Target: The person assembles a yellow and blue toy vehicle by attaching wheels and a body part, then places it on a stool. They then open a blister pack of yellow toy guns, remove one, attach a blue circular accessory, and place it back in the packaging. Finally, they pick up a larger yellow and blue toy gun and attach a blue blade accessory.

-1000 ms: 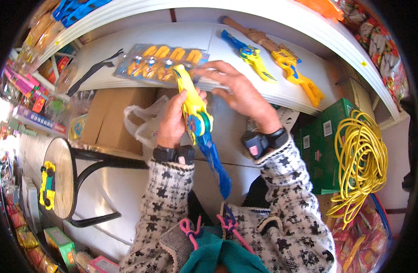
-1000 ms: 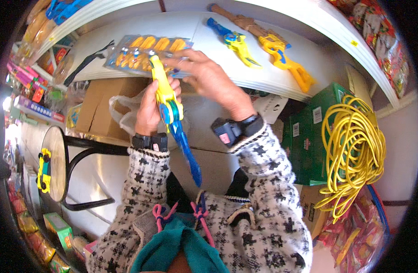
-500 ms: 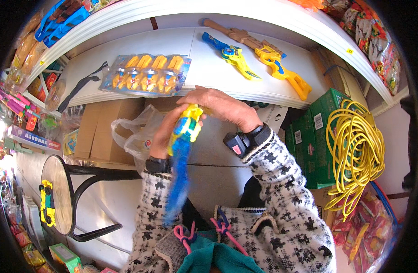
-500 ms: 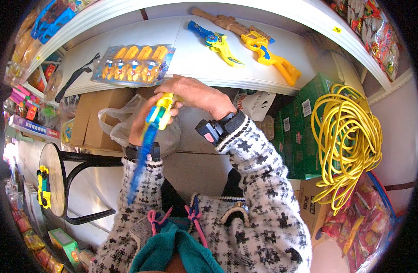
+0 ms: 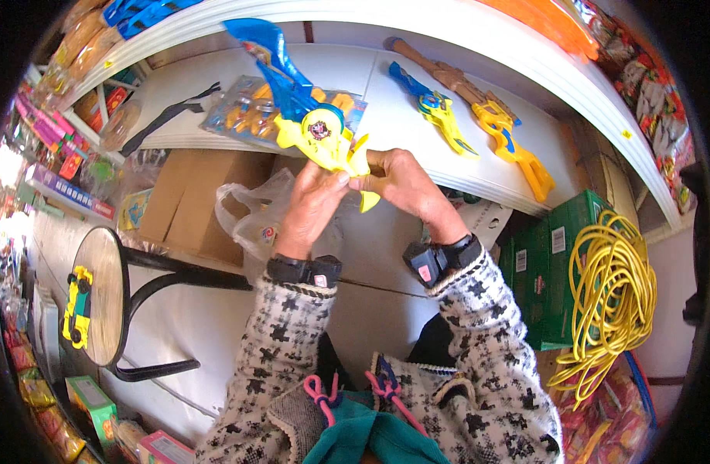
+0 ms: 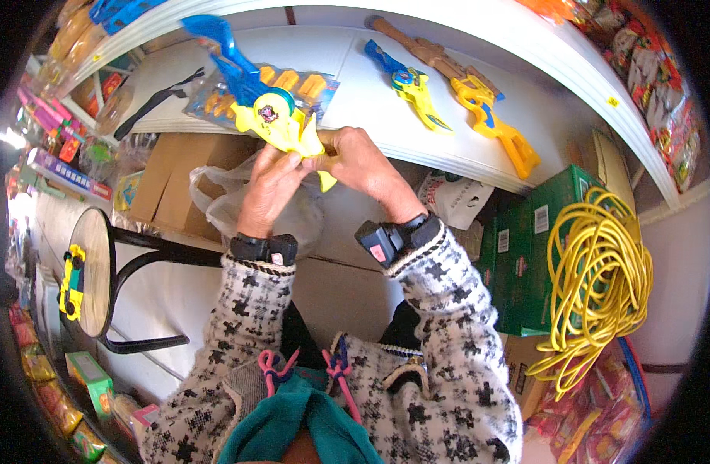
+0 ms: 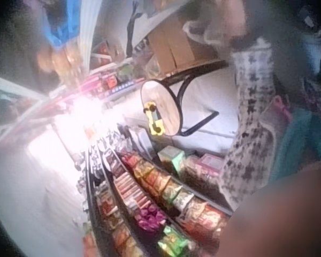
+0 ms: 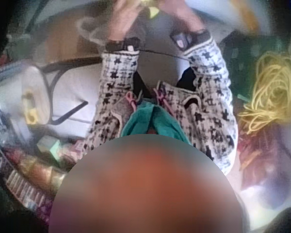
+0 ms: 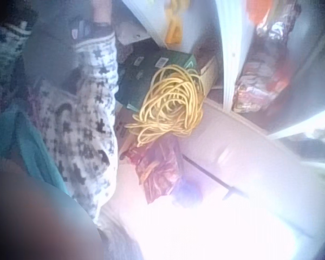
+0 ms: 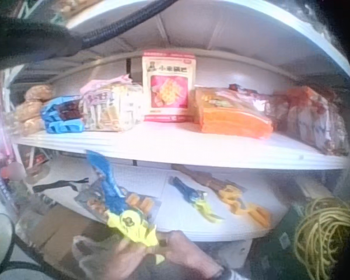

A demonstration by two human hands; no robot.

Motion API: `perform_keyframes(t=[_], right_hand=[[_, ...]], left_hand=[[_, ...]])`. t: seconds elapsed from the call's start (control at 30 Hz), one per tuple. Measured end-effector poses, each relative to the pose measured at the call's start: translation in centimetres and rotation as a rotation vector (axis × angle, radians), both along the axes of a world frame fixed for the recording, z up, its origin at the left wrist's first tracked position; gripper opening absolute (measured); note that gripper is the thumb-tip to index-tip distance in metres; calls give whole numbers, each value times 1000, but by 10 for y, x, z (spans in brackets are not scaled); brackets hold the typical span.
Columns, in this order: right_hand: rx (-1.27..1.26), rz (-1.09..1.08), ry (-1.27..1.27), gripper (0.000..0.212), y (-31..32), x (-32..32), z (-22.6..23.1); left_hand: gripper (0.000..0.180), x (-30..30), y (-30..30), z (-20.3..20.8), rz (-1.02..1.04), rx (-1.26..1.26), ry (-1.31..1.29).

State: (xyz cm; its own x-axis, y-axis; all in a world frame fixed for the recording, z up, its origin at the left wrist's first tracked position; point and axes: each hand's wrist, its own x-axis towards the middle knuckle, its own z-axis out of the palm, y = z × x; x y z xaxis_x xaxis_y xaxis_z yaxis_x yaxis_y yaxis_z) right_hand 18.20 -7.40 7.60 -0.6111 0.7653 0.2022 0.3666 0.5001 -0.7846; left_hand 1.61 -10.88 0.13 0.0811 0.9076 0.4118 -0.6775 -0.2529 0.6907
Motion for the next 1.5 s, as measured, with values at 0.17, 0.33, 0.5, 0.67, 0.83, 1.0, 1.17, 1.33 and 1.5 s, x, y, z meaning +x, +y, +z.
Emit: perform_keyframes(t=[0.17,0.33,0.5,0.67,0.83,1.0,1.17,1.33,1.5], right_hand=[[85,-53,-69,35,-8,-14,0],[211,-107,-146,31,-15,-18,3],[122,-186,167,24,-12,-8,15],[697,-414,21,27,-7,6,23],[915,-466,-138,33,-10,2,21],[766,-296,-88,35,-13,-3,21],[377,-99,133,32,-6,1,22],[-26,-114,367,31,0,-6,12],[10,-221,584,29,2,-15,5]], left_hand=[[44,4,8,-5,53,7,-127],[40,0,11,-7,111,43,-43],[41,-5,7,-4,-6,-33,-191],[45,-14,3,1,-161,-78,-178],[52,-3,-3,13,-154,-91,-94],[51,1,-5,16,-148,-113,-57],[49,-3,-4,11,-115,-143,-112],[49,-2,-3,12,-124,-102,-94],[50,3,-6,16,-93,-111,-90]])
